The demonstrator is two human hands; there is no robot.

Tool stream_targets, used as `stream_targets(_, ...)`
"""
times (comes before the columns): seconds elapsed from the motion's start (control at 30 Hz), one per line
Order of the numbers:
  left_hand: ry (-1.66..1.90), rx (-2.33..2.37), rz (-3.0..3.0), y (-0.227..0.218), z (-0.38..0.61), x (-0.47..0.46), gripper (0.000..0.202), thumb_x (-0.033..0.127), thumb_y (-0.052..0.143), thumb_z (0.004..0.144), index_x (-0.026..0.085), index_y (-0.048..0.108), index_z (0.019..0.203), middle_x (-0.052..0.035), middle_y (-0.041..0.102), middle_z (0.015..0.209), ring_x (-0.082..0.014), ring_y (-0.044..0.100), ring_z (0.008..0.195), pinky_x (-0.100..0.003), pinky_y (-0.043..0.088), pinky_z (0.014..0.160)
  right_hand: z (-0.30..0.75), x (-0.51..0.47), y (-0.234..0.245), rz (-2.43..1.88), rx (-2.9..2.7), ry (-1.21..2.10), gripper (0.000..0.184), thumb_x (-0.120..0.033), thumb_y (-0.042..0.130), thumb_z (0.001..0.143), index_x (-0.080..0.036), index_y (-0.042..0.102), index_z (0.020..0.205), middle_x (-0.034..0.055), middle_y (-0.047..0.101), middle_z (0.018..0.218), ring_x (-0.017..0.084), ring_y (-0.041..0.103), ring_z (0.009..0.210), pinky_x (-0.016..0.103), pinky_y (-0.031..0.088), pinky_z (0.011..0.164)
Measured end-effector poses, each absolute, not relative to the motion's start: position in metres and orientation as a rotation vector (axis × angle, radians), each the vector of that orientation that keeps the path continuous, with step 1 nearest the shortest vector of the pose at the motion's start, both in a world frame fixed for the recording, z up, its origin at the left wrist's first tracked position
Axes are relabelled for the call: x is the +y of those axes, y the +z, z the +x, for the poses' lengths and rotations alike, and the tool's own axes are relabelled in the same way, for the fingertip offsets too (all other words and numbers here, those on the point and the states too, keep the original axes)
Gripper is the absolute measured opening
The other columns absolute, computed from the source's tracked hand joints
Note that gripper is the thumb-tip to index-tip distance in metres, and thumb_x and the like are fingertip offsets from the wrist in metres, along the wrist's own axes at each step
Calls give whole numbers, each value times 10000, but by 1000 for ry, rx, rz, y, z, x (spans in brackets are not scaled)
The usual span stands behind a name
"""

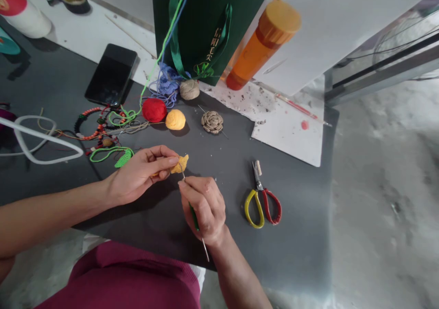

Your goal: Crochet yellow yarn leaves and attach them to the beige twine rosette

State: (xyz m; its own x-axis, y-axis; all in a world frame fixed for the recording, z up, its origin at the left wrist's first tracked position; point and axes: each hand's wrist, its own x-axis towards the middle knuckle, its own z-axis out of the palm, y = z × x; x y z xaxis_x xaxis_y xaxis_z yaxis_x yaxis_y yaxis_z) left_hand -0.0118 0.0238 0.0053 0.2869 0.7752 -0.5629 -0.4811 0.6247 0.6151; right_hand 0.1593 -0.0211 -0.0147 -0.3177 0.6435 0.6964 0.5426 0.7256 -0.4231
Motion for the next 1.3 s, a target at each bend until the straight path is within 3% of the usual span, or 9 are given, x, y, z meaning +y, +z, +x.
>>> stream_targets(0.5, 871, 956, 372, 6, -12, 23, 298, 272, 917, 614, 138, 681, 737, 49, 630, 599, -31, 477, 502, -189, 313, 511, 159, -22, -13, -896, -1998, 148, 262, 54, 629, 855, -119, 655, 1050, 89, 714, 881, 174, 694, 775, 314, 590, 672)
stream_targets(0.9, 856, 979, 455, 6, -12, 22, 276, 305, 887, 667, 153, 673, 752, 44, 612, 599, -57, 474, 526, -216, 309, 521, 159, -21, -12, -957, -1965, 113, 312, 17, 624, 878, -183, 648, 1117, 55, 725, 884, 165, 687, 734, 317, 593, 642)
stream_targets(1.3, 893, 990, 450, 6, -13, 24, 296, 306, 903, 645, 149, 676, 752, 44, 631, 601, -48, 482, 513, -203, 319, 508, 161, -22, -11, -961, -1925, 160, 278, 18, 630, 867, -173, 663, 1066, 52, 719, 844, 166, 686, 703, 324, 586, 620)
